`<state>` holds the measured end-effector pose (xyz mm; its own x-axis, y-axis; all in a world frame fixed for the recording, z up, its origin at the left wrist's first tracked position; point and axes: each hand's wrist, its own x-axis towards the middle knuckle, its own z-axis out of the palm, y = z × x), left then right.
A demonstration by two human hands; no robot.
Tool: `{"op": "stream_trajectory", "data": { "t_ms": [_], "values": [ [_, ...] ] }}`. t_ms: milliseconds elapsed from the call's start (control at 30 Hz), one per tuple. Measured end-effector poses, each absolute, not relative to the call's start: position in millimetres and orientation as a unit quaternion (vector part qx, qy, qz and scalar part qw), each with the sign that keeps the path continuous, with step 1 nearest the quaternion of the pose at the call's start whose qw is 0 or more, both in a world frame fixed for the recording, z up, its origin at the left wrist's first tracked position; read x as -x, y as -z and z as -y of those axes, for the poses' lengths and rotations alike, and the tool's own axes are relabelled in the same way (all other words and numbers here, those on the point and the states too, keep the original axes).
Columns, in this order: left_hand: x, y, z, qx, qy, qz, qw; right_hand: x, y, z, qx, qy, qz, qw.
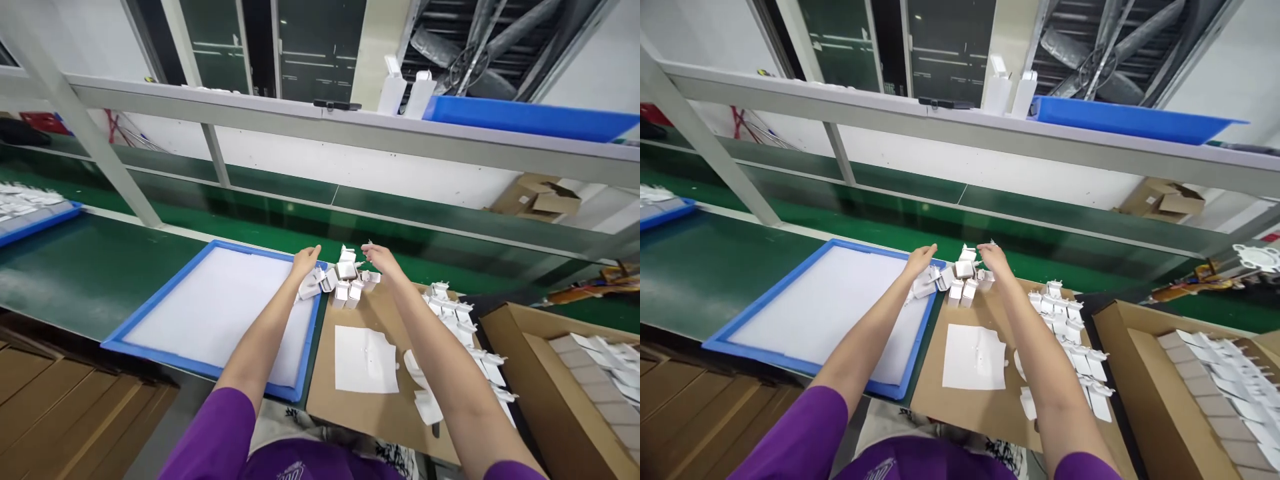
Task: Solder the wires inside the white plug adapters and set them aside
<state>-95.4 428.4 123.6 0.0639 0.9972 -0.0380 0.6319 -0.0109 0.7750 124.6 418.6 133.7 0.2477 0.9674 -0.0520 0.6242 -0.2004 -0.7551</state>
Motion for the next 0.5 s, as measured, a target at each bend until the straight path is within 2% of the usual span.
{"op": "stream_trajectory", "data": {
  "t_ms": [233, 500],
  "values": [
    [132, -114, -425, -0.709, -0.220, -0.578, 0.338, -175, -135, -434, 0.758, -0.229, 0.552, 0.262],
    [175, -100, -389, -0.793, -0.131, -0.492, 0.335, -163, -119, -479, 0.781, -0.180, 0.564, 0.201]
  ]
}}
